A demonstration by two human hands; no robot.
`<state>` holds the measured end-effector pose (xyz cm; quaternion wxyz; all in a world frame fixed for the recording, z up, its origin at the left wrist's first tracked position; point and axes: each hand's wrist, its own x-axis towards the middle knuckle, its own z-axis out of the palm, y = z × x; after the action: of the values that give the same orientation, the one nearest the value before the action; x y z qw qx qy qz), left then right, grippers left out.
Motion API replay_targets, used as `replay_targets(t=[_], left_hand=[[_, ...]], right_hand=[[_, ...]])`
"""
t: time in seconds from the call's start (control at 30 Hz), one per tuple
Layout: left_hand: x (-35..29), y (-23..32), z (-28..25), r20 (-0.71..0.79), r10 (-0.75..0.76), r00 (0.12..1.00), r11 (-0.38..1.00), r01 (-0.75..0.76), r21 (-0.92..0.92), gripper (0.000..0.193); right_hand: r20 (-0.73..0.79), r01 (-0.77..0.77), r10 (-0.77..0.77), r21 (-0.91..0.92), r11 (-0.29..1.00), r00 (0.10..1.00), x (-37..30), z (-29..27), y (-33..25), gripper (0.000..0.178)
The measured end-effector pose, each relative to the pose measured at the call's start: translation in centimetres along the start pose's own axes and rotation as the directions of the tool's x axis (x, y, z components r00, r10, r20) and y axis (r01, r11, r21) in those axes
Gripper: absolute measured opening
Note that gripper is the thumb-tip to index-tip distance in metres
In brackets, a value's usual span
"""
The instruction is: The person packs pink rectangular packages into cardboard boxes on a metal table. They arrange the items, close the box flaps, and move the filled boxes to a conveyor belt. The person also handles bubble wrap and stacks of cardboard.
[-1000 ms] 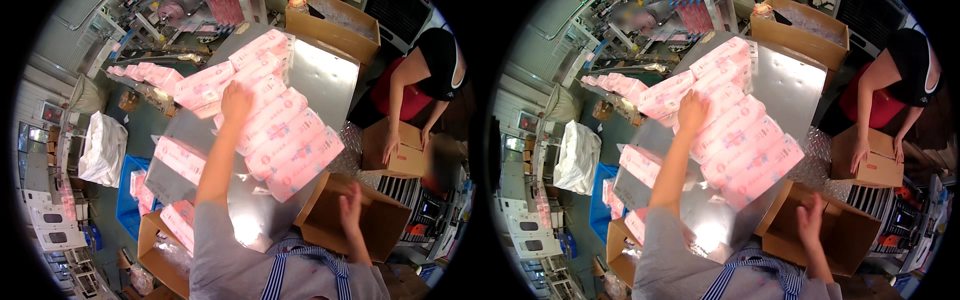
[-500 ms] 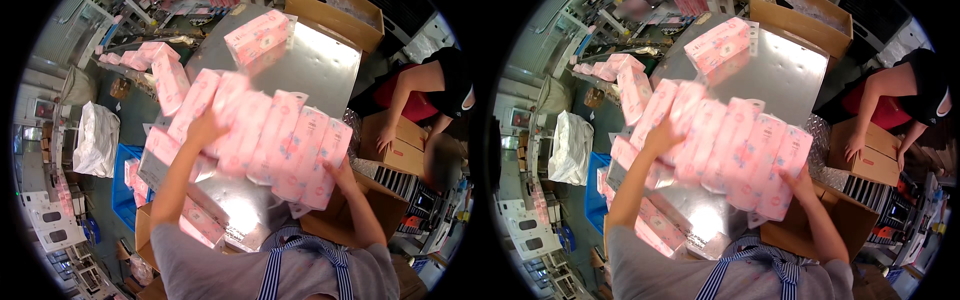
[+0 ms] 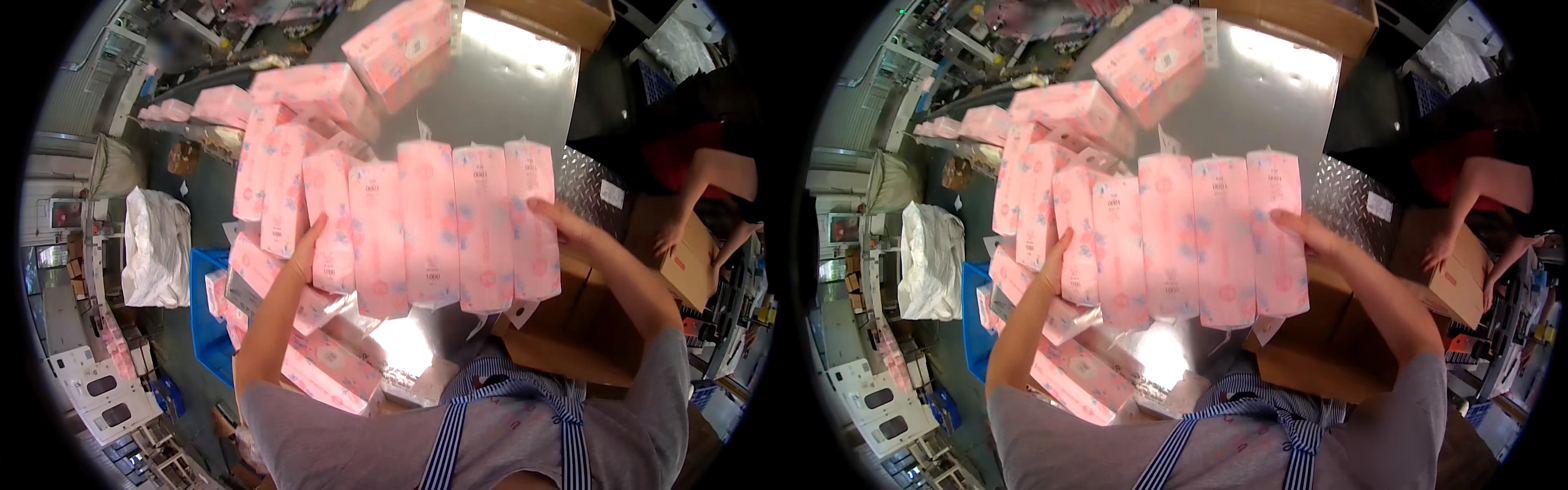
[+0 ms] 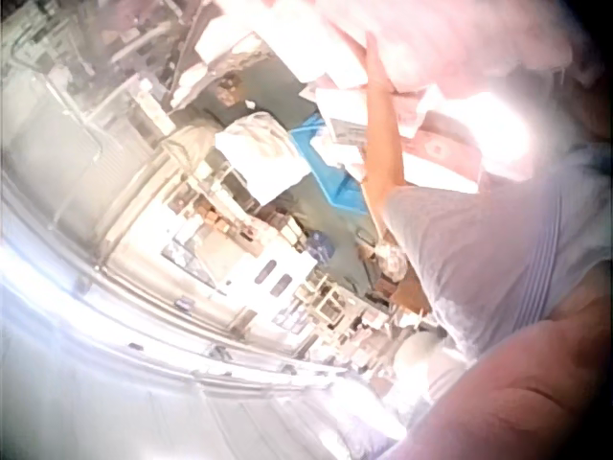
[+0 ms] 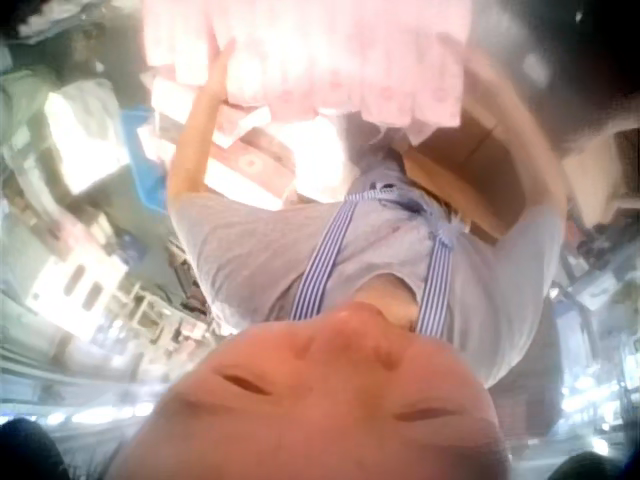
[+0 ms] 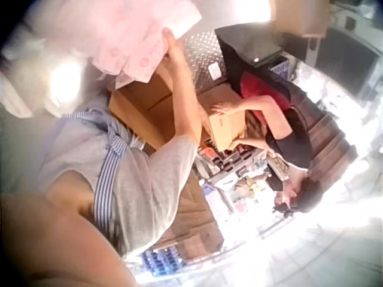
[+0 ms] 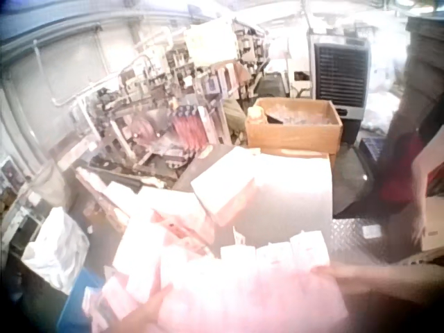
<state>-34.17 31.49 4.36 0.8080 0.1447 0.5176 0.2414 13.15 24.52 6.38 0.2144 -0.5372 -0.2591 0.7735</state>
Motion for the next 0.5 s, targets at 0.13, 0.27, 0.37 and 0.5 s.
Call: replay_targets(t=[0.13, 0.27, 0.37, 0.5], left_hand=[[-0.8, -1.3, 0.2, 0.037, 0.132, 0.991, 0.991, -0.132, -0.002, 0.064], [-5.3, -0.6, -0.8, -0.077, 0.282, 0.956, 0.937, -0.257, 0.237, 0.065], [-10.7, 1.9, 2.3, -0.201, 0.322, 0.925, 0.894, -0.227, 0.386, 0.065], [-14.3, 0.4, 11.4, 0.150, -0.095, 0.984, 0.982, 0.068, 0.175, 0.054]], right_hand=[[-0.147, 0.150, -0.148, 0.008, 0.989, 0.978, 0.2, 0.1, 2.8, 0.068], [-0.058, 0.119, -0.119, -0.001, 0.993, 0.991, -4.3, 2.5, -0.2, 0.067], [0.075, 0.078, -0.071, -0.086, 0.993, 0.995, -9.3, 0.1, -1.3, 0.067], [-0.020, 0.036, -0.037, -0.014, 0.999, 0.999, -22.3, -5.6, 1.7, 0.069]])
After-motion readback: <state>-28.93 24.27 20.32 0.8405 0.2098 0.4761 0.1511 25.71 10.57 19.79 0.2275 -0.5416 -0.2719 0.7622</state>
